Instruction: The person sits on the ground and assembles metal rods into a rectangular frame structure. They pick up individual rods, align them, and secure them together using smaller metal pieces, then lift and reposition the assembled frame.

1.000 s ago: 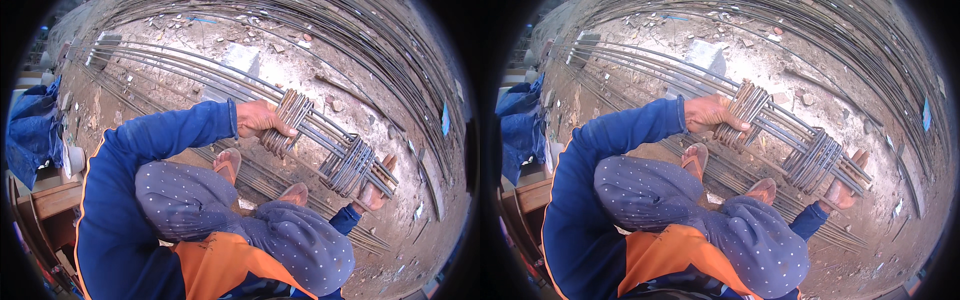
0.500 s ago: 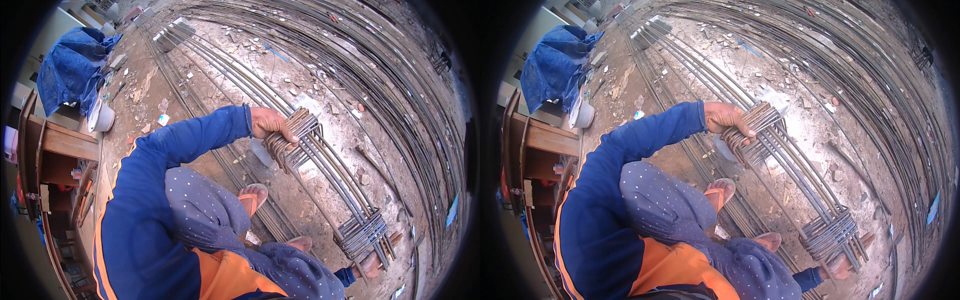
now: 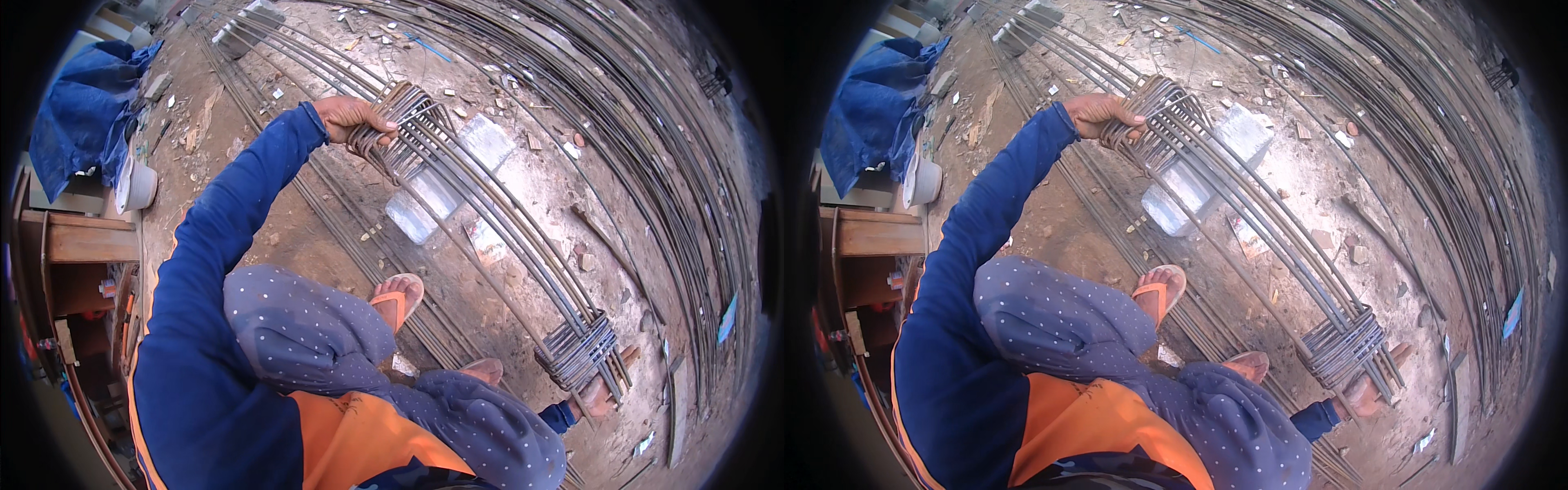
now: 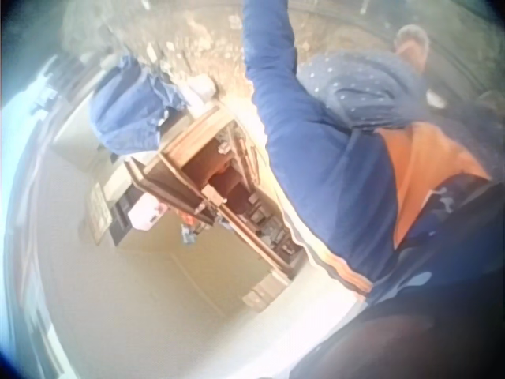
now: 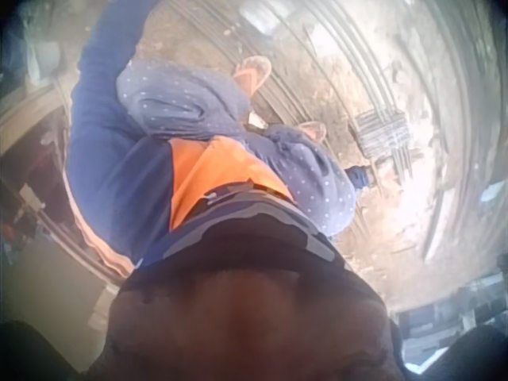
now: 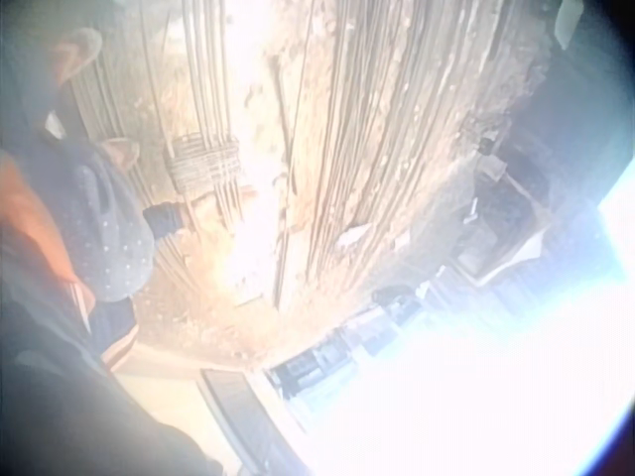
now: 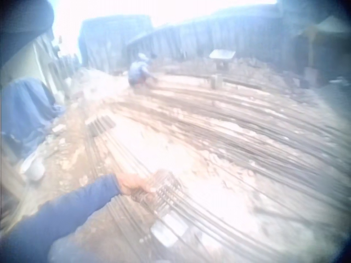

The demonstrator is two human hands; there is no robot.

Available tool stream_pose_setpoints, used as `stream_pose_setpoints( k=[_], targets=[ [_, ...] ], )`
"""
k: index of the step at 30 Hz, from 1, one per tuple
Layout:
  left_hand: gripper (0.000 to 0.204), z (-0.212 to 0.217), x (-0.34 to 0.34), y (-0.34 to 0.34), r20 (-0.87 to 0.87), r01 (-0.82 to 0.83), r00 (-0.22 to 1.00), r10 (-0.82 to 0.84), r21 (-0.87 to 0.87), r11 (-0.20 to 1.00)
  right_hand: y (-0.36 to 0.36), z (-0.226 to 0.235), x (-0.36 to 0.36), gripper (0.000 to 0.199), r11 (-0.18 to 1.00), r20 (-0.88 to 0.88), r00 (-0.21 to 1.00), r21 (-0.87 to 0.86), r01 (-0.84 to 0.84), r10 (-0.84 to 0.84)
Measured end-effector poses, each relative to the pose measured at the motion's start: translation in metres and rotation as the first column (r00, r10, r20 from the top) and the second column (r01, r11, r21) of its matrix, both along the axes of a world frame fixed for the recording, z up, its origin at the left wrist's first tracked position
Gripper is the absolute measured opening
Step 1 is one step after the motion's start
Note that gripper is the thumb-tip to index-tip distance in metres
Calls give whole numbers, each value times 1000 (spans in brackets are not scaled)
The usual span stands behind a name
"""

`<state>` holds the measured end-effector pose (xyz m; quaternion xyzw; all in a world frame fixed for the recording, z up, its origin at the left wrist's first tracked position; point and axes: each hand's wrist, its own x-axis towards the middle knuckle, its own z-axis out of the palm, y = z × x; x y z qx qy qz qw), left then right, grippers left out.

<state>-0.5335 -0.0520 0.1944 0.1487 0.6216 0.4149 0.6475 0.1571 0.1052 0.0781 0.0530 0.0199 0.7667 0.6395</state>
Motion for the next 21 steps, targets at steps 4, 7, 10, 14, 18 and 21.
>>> stream_pose_setpoints(
  k=[4,7,10,14,18,21],
  targets=[
    [17,-15,-29,-9,38,-2,999,1,23,1000,0,-16,5,86,1000,-20,1000,-26,-7,6],
    [17,-15,-50,-13,16,-63,998,63,-1,998,-1,-19,3,84,1000,4,1000,-2,-28,28],
    [18,-15,-67,-15,-75,-135,989,131,-51,990,1,-28,5,83,991,9,992,54,-122,122],
    [23,-17,-74,-18,-188,-46,982,34,-59,997,-1,-31,-6,83,999,-8,1000,33,-14,15],
    [25,-14,-65,-15,-261,56,963,-71,-63,996,-3,-32,-9,84,1000,-53,998,22,-13,15],
    [26,-18,-62,-15,-303,25,952,-43,-60,998,-4,-33,-8,84,1000,-88,996,18,-21,23]
  ],
)
